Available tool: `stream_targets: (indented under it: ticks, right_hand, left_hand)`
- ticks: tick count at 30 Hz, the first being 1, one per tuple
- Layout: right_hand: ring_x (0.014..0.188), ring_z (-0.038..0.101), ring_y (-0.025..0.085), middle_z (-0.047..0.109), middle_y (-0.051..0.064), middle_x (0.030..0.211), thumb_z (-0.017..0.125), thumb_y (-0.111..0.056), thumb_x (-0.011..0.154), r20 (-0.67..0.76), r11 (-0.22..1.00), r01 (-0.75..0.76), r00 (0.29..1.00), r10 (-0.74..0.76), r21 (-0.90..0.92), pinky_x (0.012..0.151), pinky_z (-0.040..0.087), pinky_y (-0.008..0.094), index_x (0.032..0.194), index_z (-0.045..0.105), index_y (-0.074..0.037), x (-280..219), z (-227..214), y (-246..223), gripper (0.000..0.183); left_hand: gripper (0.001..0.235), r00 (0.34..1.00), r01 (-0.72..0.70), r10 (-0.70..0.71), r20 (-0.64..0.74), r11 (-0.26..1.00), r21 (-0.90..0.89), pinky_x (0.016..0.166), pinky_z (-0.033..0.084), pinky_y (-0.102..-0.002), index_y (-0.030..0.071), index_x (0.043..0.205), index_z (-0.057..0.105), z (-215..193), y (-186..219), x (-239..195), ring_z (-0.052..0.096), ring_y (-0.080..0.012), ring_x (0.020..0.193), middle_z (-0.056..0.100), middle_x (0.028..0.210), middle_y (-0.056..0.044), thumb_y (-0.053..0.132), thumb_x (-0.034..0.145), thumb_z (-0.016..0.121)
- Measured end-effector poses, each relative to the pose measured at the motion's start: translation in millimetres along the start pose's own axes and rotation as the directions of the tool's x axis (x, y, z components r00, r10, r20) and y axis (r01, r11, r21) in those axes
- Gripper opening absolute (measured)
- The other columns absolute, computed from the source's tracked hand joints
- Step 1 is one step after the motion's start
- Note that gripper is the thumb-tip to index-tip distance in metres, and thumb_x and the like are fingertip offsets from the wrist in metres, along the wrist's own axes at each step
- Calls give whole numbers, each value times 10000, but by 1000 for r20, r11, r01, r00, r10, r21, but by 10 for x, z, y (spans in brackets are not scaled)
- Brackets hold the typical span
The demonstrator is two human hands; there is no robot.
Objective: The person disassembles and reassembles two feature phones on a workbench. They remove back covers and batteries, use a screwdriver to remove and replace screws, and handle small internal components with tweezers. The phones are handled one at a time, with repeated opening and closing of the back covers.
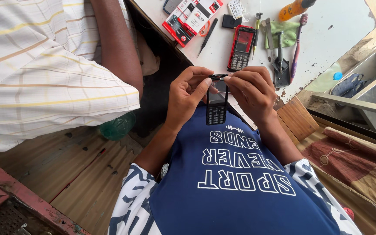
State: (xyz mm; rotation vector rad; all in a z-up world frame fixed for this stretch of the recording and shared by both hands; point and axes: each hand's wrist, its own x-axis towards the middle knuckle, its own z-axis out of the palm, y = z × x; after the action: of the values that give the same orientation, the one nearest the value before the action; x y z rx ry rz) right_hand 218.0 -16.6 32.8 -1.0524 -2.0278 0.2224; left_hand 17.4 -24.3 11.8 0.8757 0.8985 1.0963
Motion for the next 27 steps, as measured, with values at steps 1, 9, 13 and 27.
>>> stream_targets:
  ticks: [1, 9, 13, 27]
  right_hand:
    - [988, 665, 263, 707, 73, 1021, 876, 29, 880, 1, 1000, 11, 1000, -11, -9, 838, 562, 389, 1062, 756, -35, -1, 10, 5, 228]
    - [1001, 657, 264, 694, 70, 1026, 869, 42, 882, 22, 1000, -22, 1000, 22, -16, 862, 563, 393, 1082, 765, -48, -36, 46, 54, 243]
    - [1013, 655, 258, 689, 66, 1030, 867, 35, 894, 26, 999, -28, 999, 29, -18, 871, 562, 391, 1087, 765, -54, -58, 67, 68, 236]
    - [1041, 643, 255, 677, 64, 1055, 868, 32, 906, 52, 969, -202, 979, 196, 142, 881, 539, 372, 1061, 757, -85, -52, 108, 111, 223]
  left_hand:
    - [181, 1000, 0, 0, 5, 1000, -11, 674, 595, -216, -24, 1220, 628, -1, -2, 2, 751, -136, 900, 748, 1048, -108, 36, 1050, 618]
    - [183, 1000, 12, -11, 13, 999, -48, 685, 613, -227, -33, 1223, 623, 12, -10, 26, 754, -141, 905, 746, 1042, -116, 34, 1052, 618]
    - [181, 1000, -3, 4, 23, 1000, -29, 678, 612, -222, -26, 1220, 626, 13, -14, 33, 760, -140, 912, 751, 1047, -112, 35, 1050, 620]
    - [181, 1000, 22, -22, 17, 1000, -5, 678, 585, -201, -25, 1220, 630, 26, -9, 60, 753, -131, 927, 743, 1071, -102, 34, 1049, 630]
